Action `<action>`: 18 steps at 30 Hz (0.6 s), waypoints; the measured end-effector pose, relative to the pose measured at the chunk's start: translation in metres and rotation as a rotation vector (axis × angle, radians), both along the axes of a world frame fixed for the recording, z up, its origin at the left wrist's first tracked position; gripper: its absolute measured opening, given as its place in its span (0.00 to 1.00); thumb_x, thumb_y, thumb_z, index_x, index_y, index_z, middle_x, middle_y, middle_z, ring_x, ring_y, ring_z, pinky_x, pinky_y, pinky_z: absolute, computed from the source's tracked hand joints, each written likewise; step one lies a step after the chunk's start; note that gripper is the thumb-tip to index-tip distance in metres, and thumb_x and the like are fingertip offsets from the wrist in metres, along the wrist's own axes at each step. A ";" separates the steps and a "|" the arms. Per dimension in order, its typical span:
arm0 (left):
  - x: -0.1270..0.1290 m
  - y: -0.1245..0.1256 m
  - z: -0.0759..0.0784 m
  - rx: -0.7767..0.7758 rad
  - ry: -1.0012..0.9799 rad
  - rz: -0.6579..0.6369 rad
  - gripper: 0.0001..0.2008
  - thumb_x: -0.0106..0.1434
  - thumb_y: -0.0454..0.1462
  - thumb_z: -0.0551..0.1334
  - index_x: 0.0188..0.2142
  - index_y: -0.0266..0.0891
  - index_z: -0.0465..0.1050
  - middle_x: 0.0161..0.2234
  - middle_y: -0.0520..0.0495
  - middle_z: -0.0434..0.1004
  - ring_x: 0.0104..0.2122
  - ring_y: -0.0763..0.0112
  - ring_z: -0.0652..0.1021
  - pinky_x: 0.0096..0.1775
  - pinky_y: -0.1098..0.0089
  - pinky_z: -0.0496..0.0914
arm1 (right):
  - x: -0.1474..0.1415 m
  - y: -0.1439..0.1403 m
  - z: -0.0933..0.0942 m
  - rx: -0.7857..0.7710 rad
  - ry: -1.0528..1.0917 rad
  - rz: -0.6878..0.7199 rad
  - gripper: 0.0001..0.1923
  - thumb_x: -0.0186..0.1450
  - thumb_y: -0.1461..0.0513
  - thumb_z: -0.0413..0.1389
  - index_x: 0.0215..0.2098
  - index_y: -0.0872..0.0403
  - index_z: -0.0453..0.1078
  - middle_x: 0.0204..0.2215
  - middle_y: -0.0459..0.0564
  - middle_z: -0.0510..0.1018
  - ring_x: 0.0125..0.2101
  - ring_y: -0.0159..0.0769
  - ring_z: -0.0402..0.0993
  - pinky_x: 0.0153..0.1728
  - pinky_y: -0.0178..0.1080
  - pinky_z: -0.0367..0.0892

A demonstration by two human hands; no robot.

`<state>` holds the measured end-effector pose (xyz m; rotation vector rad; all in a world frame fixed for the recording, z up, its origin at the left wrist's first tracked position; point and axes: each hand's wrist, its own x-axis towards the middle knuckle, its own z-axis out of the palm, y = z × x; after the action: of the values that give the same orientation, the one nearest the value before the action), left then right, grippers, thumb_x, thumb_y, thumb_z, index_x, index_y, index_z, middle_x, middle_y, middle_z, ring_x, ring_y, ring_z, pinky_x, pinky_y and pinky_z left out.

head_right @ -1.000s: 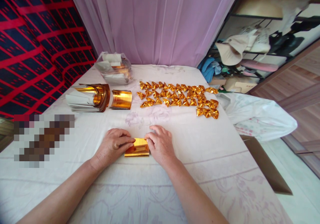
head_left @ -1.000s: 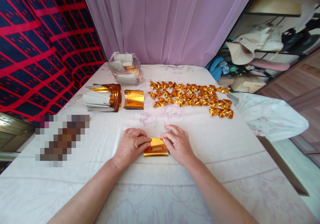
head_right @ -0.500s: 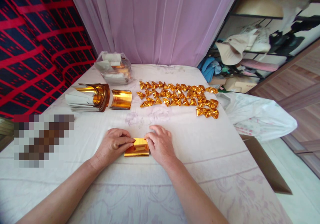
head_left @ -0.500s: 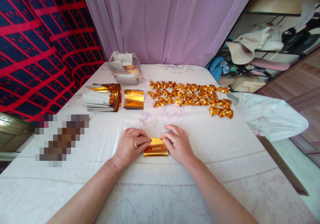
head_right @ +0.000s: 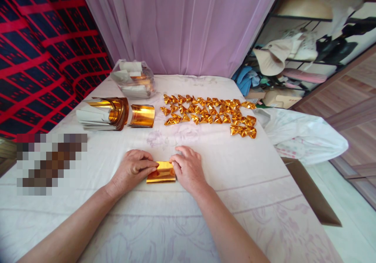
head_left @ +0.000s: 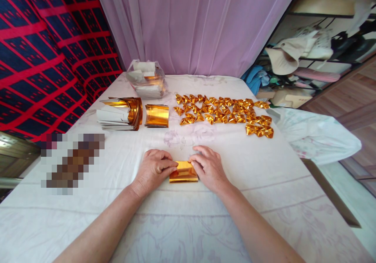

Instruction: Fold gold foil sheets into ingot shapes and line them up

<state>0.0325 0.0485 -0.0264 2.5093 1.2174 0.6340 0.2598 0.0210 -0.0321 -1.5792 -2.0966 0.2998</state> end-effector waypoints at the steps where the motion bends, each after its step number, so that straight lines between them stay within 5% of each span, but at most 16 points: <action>1: 0.000 0.000 0.000 -0.001 -0.001 0.001 0.06 0.64 0.42 0.64 0.38 0.54 0.81 0.36 0.51 0.80 0.38 0.67 0.76 0.44 0.61 0.62 | 0.000 0.000 0.000 0.000 0.000 0.000 0.10 0.65 0.66 0.53 0.35 0.46 0.76 0.50 0.49 0.74 0.53 0.42 0.65 0.48 0.46 0.57; 18: 0.003 -0.002 0.006 -0.085 0.027 0.034 0.07 0.58 0.40 0.68 0.38 0.50 0.80 0.39 0.51 0.79 0.41 0.64 0.75 0.47 0.60 0.62 | 0.003 0.002 0.001 -0.015 0.019 0.023 0.11 0.64 0.67 0.53 0.36 0.47 0.76 0.50 0.49 0.74 0.53 0.42 0.66 0.49 0.46 0.59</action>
<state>0.0358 0.0469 -0.0199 2.4397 1.2716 0.5458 0.2628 0.0227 -0.0309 -1.5559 -2.1041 0.3380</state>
